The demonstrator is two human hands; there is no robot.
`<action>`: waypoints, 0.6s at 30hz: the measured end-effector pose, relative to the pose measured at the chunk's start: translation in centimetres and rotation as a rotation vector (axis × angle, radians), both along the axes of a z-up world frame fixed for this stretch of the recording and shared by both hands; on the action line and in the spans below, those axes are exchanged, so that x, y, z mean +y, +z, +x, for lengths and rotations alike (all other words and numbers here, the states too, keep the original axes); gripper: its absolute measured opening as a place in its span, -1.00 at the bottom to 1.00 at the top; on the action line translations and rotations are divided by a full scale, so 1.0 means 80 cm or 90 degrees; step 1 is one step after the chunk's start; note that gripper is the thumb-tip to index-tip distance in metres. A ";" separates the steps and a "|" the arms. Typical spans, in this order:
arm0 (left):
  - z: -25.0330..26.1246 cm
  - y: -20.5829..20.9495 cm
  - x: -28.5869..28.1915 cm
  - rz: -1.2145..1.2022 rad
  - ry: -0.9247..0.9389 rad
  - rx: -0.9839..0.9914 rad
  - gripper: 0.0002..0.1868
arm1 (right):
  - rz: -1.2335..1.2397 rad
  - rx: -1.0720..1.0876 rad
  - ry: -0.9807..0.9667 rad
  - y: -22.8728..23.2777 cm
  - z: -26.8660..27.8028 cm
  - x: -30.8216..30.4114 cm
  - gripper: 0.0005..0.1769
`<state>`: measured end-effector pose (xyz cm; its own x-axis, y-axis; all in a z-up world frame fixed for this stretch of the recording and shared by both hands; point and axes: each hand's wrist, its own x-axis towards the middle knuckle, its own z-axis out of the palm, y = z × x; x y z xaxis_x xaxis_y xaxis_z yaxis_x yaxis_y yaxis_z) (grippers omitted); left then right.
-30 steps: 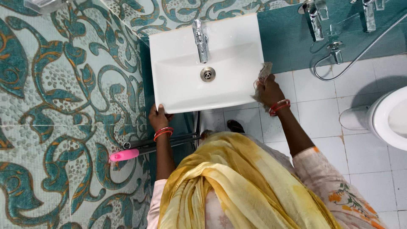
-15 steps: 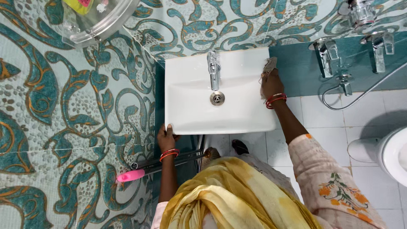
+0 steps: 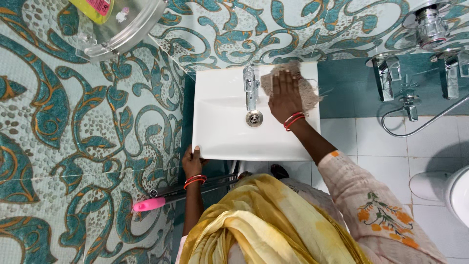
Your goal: The person cleans a washbasin by wiping its inner surface, edges, and surrounding areas with a cloth.
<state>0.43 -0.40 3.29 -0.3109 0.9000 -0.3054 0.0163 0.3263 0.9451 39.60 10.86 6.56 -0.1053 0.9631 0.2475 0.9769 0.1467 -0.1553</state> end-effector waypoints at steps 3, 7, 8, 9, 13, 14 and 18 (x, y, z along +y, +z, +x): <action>0.000 0.001 0.001 -0.015 0.024 -0.026 -0.61 | -0.058 0.010 0.045 0.000 -0.037 0.026 -0.19; -0.005 -0.003 -0.002 -0.024 0.016 -0.040 -0.59 | -0.066 0.082 0.118 0.005 0.003 0.035 -0.13; -0.003 -0.004 -0.002 -0.025 0.013 -0.042 -0.59 | -0.079 0.075 0.107 0.006 0.019 0.030 -0.15; -0.004 -0.003 -0.001 -0.024 0.021 -0.060 -0.58 | -0.092 0.070 0.097 0.006 0.032 0.024 -0.18; 0.007 0.011 -0.004 -0.036 0.060 -0.025 -0.57 | -0.050 0.066 0.025 0.004 0.083 -0.014 -0.15; 0.010 0.015 -0.004 -0.035 0.062 -0.026 -0.57 | -0.036 0.067 -0.010 -0.001 0.092 -0.022 -0.16; 0.013 0.026 -0.007 -0.034 0.050 -0.037 -0.60 | -0.030 0.320 -0.100 -0.041 0.120 -0.031 -0.18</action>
